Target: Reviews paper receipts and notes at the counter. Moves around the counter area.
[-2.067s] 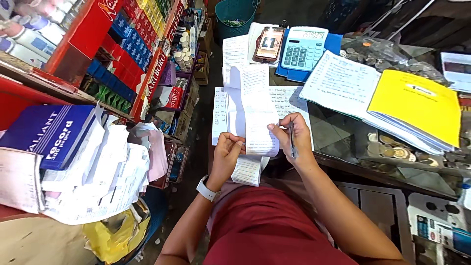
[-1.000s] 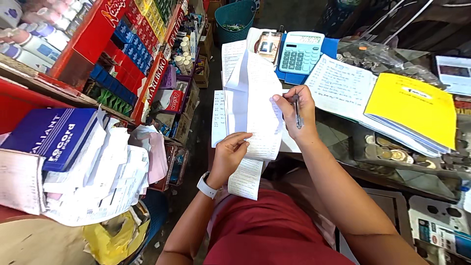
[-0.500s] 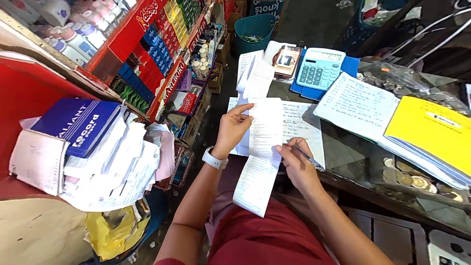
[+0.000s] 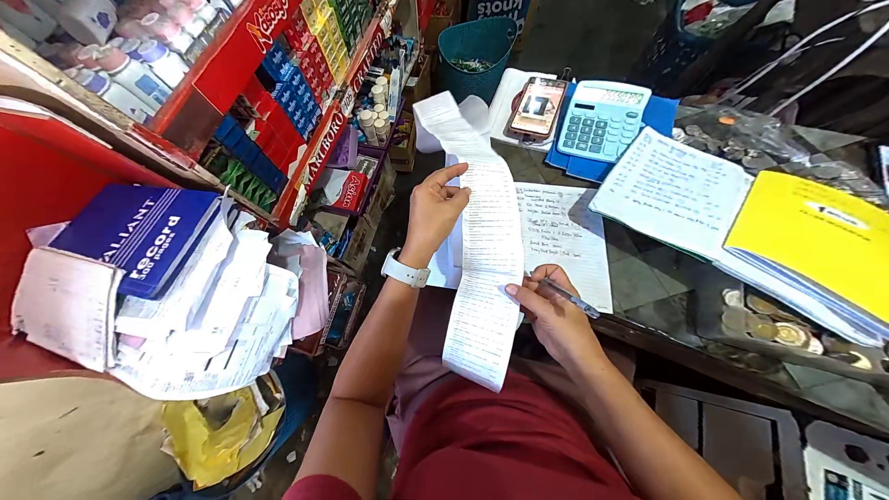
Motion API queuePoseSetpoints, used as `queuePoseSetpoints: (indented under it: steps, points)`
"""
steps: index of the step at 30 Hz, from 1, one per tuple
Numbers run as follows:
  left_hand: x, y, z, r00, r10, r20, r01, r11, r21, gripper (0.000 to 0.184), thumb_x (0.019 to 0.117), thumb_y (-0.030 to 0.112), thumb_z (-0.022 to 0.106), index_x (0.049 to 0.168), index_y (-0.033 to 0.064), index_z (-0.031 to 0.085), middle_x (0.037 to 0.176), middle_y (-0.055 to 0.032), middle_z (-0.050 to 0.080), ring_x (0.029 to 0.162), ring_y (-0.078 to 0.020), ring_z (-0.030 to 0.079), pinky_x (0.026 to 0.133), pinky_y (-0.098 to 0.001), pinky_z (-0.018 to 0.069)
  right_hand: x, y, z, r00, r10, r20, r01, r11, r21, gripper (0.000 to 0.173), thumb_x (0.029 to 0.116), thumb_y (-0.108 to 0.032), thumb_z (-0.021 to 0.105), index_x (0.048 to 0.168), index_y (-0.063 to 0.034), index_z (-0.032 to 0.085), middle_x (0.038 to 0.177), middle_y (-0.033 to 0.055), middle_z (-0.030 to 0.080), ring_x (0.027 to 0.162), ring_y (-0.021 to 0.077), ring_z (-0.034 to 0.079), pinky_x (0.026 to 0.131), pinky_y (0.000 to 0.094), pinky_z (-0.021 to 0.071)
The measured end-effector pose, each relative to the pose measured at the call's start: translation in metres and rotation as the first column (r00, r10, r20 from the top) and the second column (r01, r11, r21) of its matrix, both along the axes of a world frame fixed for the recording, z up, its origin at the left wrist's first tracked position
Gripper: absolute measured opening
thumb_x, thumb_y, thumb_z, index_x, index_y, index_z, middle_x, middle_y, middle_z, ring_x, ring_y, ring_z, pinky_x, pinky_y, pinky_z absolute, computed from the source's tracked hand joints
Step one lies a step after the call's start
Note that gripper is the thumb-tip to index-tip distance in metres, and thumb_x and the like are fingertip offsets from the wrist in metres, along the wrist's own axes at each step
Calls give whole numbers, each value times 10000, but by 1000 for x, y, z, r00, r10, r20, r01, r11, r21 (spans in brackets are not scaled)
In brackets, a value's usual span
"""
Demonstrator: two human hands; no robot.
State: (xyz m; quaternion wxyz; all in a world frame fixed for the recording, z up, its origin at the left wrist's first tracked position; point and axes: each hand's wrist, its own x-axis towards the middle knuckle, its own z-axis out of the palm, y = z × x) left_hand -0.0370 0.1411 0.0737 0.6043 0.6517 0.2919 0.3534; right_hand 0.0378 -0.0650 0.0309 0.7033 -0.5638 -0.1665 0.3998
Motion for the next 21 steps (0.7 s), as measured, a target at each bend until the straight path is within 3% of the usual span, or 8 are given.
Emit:
queuePoseSetpoints:
  steps: [6,12,16,19,21]
  points:
    - [8,5,-4,1000,-8,-24,8,1000,-16,381,937,-45,626,1317,-55,607,1068,-150,702,712,-57,621,703,-235,544,-1,-4,-1,997,17,74,-15,999,-30,319,846,107,621,1024,-78,432,784,-19,678,672,47,677,623,194,574]
    - [15,6,-13,998,-27,-50,24,998,-54,388,933,-65,624,1320,-67,598,1107,-185,698,735,-85,649,726,-260,566,-2,-10,2,976,-11,217,12,1000,0,327,839,80,663,1008,-82,434,783,-37,648,625,18,634,573,156,539]
    - [16,6,-20,997,-38,-62,34,997,-67,392,938,-55,619,1329,-62,593,1124,-185,694,750,-95,651,743,-271,567,-4,-13,4,944,-43,328,44,999,4,319,847,74,672,1011,-73,441,821,-40,637,679,3,639,625,152,553]
    - [13,3,-24,996,-41,-73,38,998,-44,430,941,-25,627,1368,-43,573,1194,-199,670,766,-115,654,743,-289,567,-6,-13,5,908,-66,415,71,997,4,308,849,67,677,1022,-54,452,848,-32,635,703,-10,638,643,144,553]
    - [8,-3,-23,994,-96,-42,93,993,-67,507,951,-31,610,1445,-24,496,1363,-217,571,887,-160,684,806,-323,592,-6,-13,2,869,-87,488,87,996,24,285,857,51,677,1027,-34,464,853,-23,627,707,-19,626,650,136,546]
